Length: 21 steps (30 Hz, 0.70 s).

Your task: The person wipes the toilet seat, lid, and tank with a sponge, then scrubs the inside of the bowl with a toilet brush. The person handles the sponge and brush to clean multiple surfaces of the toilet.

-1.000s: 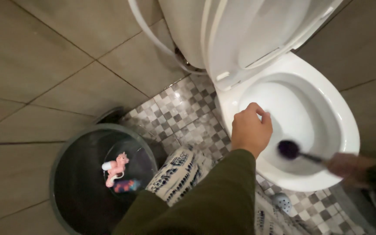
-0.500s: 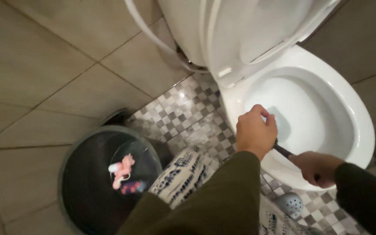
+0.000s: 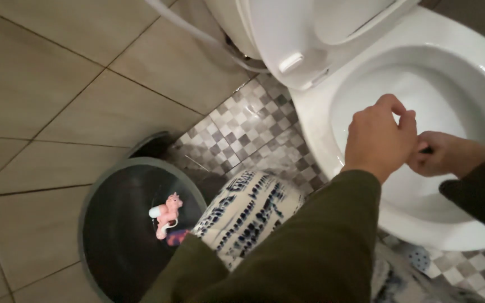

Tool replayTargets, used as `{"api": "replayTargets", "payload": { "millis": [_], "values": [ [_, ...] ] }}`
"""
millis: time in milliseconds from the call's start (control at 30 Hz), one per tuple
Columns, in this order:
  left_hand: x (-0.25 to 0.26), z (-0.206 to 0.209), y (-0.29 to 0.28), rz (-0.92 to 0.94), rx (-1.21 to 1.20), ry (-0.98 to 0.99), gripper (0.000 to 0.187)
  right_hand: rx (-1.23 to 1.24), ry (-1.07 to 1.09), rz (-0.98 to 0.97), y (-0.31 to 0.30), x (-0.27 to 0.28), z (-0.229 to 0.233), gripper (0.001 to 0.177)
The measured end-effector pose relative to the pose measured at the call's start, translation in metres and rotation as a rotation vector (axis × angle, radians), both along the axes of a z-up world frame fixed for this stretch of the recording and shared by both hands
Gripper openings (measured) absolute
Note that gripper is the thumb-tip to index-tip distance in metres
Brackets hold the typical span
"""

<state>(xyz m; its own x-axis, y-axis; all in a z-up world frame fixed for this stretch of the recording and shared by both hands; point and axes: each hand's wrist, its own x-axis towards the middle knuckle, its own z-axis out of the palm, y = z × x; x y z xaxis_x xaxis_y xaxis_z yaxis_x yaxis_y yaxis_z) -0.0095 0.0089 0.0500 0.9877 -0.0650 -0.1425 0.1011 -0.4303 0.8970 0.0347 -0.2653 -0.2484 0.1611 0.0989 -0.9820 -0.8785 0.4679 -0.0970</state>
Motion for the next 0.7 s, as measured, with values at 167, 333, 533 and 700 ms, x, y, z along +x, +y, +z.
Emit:
{"api": "replayTargets", "payload": {
  "millis": [167,333,533,700],
  "values": [
    [0.000,-0.016,0.003,0.002,-0.040,0.060,0.021,0.605,0.307,-0.513,-0.033,0.019,-0.028,0.014],
    [-0.018,-0.009,-0.009,0.033,-0.030,-0.025,0.019,0.487,-0.129,-0.689,-0.001,-0.065,0.172,0.024],
    [-0.025,0.005,-0.013,0.018,-0.025,-0.006,0.019,-0.347,-0.488,0.416,0.088,-0.104,0.273,0.020],
    [-0.021,0.005,0.000,-0.004,0.063,-0.066,0.020,-0.434,-0.654,1.057,0.088,-0.090,0.205,0.016]
  ]
}}
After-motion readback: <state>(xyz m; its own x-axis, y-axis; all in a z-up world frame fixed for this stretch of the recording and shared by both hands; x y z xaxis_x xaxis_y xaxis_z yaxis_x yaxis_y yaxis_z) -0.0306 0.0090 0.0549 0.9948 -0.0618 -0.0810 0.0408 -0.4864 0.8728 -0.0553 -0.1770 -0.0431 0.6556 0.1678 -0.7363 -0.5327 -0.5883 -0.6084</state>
